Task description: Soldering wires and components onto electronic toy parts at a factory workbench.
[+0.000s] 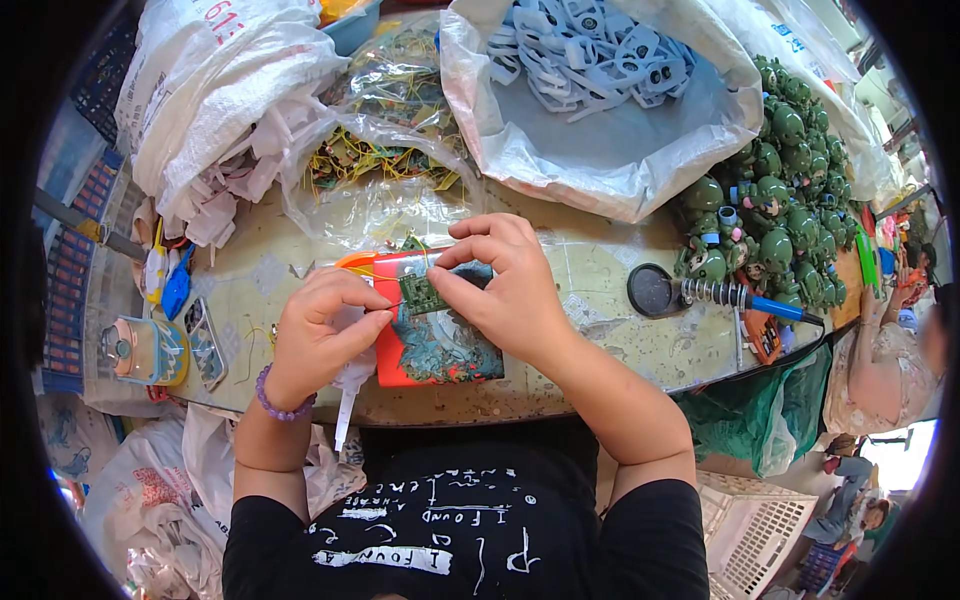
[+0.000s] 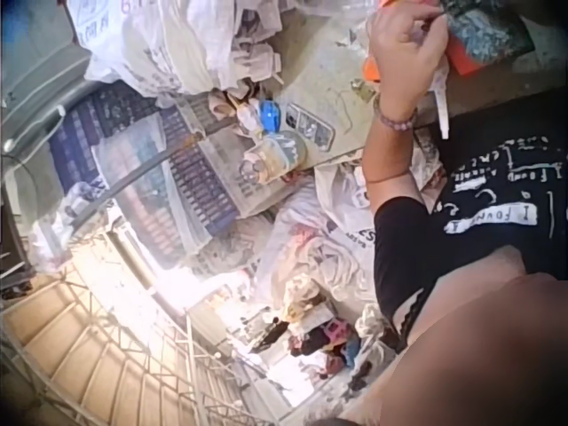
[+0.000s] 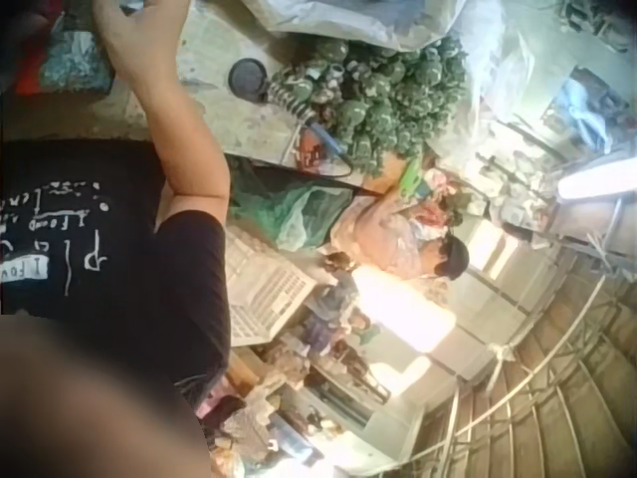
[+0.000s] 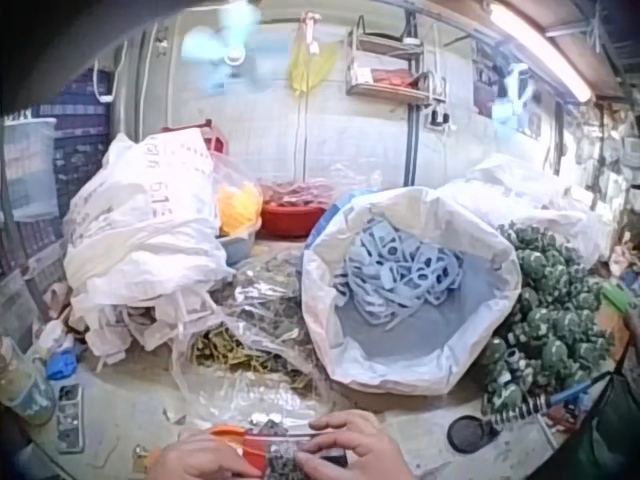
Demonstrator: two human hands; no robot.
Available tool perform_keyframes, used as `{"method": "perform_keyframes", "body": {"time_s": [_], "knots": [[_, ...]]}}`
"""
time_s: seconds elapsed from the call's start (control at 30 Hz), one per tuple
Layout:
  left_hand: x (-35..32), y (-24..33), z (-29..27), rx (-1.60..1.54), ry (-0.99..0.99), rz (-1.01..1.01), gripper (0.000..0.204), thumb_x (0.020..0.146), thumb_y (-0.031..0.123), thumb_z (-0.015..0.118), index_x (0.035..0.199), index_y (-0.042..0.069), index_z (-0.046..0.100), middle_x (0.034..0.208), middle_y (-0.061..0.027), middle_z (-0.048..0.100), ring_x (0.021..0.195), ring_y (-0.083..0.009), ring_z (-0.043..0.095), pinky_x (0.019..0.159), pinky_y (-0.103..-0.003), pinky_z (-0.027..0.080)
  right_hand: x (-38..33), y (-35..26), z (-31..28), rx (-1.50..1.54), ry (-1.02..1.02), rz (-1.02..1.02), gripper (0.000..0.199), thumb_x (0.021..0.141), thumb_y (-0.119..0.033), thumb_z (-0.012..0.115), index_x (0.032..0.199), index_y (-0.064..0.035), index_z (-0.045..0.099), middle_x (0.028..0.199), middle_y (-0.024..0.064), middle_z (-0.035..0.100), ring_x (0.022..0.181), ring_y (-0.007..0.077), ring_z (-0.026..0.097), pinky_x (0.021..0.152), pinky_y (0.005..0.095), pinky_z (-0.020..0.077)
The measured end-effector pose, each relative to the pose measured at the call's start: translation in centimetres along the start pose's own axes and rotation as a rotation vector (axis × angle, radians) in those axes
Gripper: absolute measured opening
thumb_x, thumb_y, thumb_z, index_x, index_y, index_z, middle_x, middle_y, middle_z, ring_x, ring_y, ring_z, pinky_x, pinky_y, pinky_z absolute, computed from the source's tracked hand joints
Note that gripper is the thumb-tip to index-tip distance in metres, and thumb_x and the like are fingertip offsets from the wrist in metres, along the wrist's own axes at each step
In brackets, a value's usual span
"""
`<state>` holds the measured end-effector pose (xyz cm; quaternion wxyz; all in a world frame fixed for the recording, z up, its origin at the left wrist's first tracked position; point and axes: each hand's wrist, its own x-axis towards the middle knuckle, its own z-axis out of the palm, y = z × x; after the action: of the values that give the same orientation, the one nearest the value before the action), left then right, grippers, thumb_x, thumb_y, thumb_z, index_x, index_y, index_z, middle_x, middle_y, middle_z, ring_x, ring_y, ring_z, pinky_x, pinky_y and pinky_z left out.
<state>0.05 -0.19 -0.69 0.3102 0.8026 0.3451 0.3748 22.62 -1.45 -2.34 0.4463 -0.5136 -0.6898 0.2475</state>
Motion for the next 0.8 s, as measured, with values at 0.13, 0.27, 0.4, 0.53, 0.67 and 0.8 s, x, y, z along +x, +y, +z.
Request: {"method": "perform_keyframes", "body": {"time_s": [0.13, 0.27, 0.4, 0.53, 0.67, 0.8], "knots": [[-0.1, -0.1, 0.0, -0.037, 0.002, -0.033, 0.007, 0.075, 0.006, 0.071, 0.081, 0.006, 0.069, 0.081, -0.0055, 0.067, 0.081, -0.0195, 0.062, 0.084, -0.034, 0.043, -0.2, -0.1, 0.2, -0.162, 0.076, -0.144, 0.016, 0.073, -0.013, 0.077, 0.086, -0.0073, 0.071, 0.112, 0.0106, 0.061, 0.112, 0.0290, 0.051, 0.097, 0.0395, 0.0385], [-0.3, -0.1, 0.0, -0.074, -0.001, -0.069, 0.007, 0.076, 0.006, 0.071, 0.082, 0.005, 0.068, 0.082, -0.0061, 0.067, 0.082, -0.0188, 0.062, 0.084, -0.033, 0.043, -0.4, -0.7, -0.3, -0.234, 0.078, -0.288, 0.018, 0.070, -0.012, 0.078, 0.086, -0.0078, 0.071, 0.113, 0.0102, 0.061, 0.115, 0.0330, 0.049, 0.097, 0.0432, 0.0390], [-0.2, 0.0, 0.2, -0.100, -0.006, -0.097, 0.009, 0.076, 0.010, 0.071, 0.084, 0.006, 0.069, 0.084, -0.0067, 0.069, 0.083, -0.0211, 0.064, 0.087, -0.035, 0.041, -0.4, -0.6, -0.2, -0.325, 0.046, -0.294, 0.019, 0.070, -0.012, 0.078, 0.087, -0.0082, 0.071, 0.112, 0.0099, 0.062, 0.114, 0.0335, 0.049, 0.096, 0.0440, 0.0395], [-0.3, -0.1, 0.3, -0.130, 0.021, -0.140, 0.011, 0.077, 0.010, 0.071, 0.086, 0.005, 0.070, 0.085, -0.0072, 0.069, 0.084, -0.0212, 0.064, 0.087, -0.035, 0.042, -0.4, -1.4, -0.4, -0.416, 0.075, -0.308, 0.021, 0.069, -0.011, 0.079, 0.088, -0.0086, 0.071, 0.113, 0.0099, 0.062, 0.115, 0.0342, 0.049, 0.095, 0.0446, 0.0399], [-0.3, -0.3, 0.4, -0.172, 0.023, -0.145, 0.012, 0.078, 0.011, 0.070, 0.088, 0.005, 0.070, 0.085, -0.0074, 0.070, 0.084, -0.0212, 0.064, 0.088, -0.035, 0.042, -0.2, -2.1, -0.4, -0.259, 0.047, -0.375, 0.021, 0.069, -0.010, 0.079, 0.088, -0.0089, 0.072, 0.117, 0.0103, 0.060, 0.118, 0.0360, 0.047, 0.097, 0.0453, 0.0395], [-0.4, -0.5, 0.4, -0.196, 0.028, -0.131, 0.012, 0.078, 0.012, 0.070, 0.087, 0.005, 0.070, 0.085, -0.0075, 0.070, 0.083, -0.0213, 0.064, 0.088, -0.036, 0.042, 0.1, -2.3, 0.5, -0.172, -0.030, -0.370, 0.020, 0.069, -0.009, 0.078, 0.088, -0.0087, 0.071, 0.119, 0.0105, 0.060, 0.120, 0.0365, 0.047, 0.098, 0.0452, 0.0391]]}}
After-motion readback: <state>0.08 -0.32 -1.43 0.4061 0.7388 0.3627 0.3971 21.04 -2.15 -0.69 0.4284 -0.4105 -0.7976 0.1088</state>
